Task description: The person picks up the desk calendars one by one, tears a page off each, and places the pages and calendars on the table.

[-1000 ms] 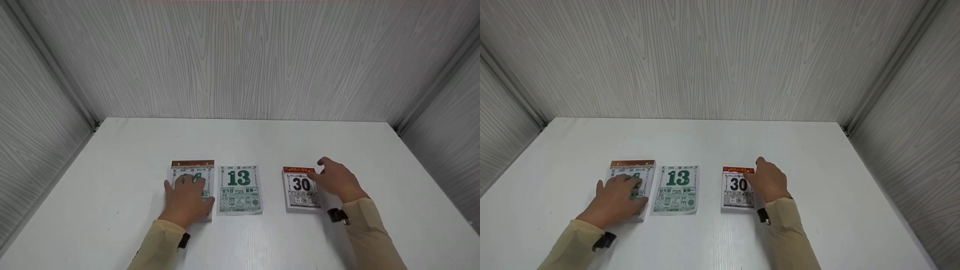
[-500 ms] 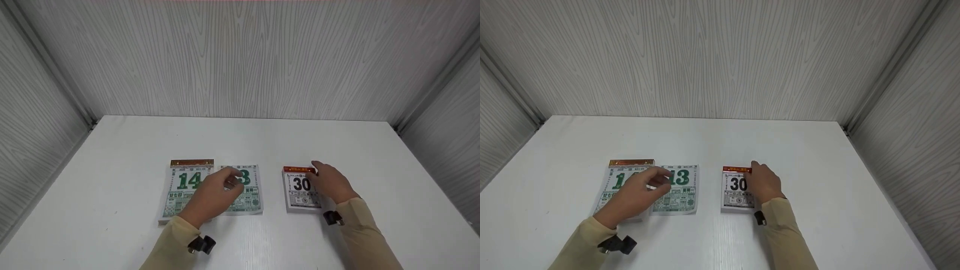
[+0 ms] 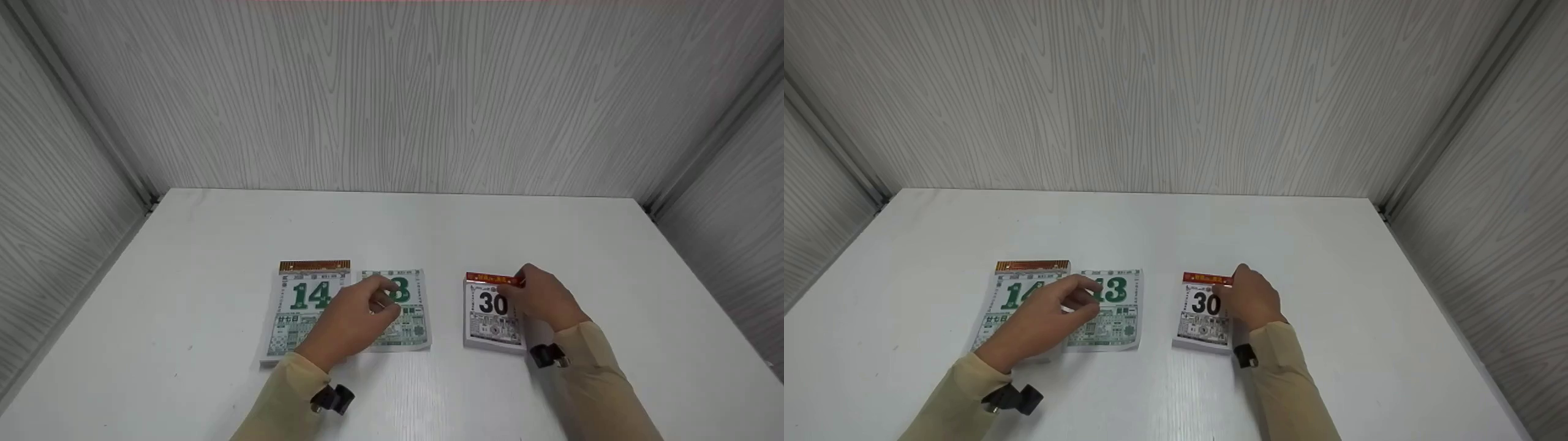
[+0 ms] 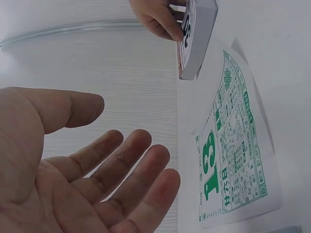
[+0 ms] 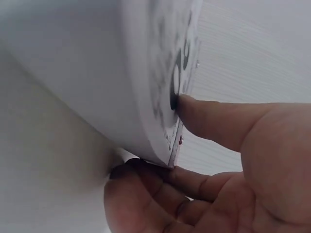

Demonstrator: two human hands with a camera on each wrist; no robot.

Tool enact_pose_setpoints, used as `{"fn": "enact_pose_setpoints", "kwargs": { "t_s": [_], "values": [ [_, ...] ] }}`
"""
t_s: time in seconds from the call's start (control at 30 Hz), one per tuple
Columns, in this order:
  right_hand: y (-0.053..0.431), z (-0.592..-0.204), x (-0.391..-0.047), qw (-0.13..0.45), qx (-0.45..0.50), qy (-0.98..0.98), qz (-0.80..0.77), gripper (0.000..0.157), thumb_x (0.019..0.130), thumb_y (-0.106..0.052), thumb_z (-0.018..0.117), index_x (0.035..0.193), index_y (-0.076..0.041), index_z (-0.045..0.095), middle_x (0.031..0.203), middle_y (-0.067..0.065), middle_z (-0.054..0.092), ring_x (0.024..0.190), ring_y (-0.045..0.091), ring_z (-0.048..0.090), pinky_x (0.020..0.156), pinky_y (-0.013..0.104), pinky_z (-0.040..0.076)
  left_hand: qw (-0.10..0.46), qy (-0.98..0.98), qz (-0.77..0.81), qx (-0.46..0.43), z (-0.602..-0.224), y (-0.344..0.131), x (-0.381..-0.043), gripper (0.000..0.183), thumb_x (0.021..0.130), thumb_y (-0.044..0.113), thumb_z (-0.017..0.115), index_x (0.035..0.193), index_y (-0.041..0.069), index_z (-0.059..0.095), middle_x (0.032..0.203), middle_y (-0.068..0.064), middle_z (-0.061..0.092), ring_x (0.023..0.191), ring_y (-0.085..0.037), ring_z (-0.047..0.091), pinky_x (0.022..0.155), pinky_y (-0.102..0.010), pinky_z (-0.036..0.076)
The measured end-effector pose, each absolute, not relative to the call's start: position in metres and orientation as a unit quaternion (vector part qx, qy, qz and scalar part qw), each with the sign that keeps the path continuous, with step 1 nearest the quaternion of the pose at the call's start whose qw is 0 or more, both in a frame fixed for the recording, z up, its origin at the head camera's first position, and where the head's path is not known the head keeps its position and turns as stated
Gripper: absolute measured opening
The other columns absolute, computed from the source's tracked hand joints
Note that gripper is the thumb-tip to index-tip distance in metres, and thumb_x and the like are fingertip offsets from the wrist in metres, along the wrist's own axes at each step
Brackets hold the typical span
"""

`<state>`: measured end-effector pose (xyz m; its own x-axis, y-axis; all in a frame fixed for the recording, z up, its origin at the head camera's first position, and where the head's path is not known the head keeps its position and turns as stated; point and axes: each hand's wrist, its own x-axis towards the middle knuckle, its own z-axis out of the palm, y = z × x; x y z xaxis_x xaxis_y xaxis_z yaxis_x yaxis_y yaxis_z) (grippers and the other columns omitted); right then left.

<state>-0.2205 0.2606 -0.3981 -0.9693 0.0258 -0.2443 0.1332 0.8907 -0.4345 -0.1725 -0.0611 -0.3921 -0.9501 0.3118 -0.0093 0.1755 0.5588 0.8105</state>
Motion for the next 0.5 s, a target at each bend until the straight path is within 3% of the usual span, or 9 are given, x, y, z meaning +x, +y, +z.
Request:
{"fn": "enact_pose_setpoints", "kwargs": {
  "t_s": [0.23,0.5],
  "values": [
    [0.2641,-0.3932,-0.2178,0.121,0.035,0.952,-0.28,0.037,0.098,-0.034,0.051,0.114,-0.001,0.047,0.094,0.011,0.056,0.075,0.021,0.053,0.061,0.031,0.045,0.073,0.884,0.444,0.13,-0.3947,-0.0605,-0.1725,0.03,0.091,0.035,0.06,0.12,0.025,0.059,0.097,0.013,0.063,0.096,-0.007,0.059,0.086,-0.034,0.049],
    [0.2621,-0.3891,-0.2196,0.105,0.03,0.934,-0.341,0.04,0.095,-0.032,0.058,0.121,-0.004,0.047,0.113,0.015,0.053,0.09,0.025,0.059,0.072,0.037,0.055,0.067,0.883,0.445,0.13,-0.3967,-0.0613,-0.173,0.029,0.091,0.037,0.059,0.119,0.027,0.059,0.097,0.015,0.062,0.095,-0.006,0.058,0.086,-0.034,0.049]
  ]
}}
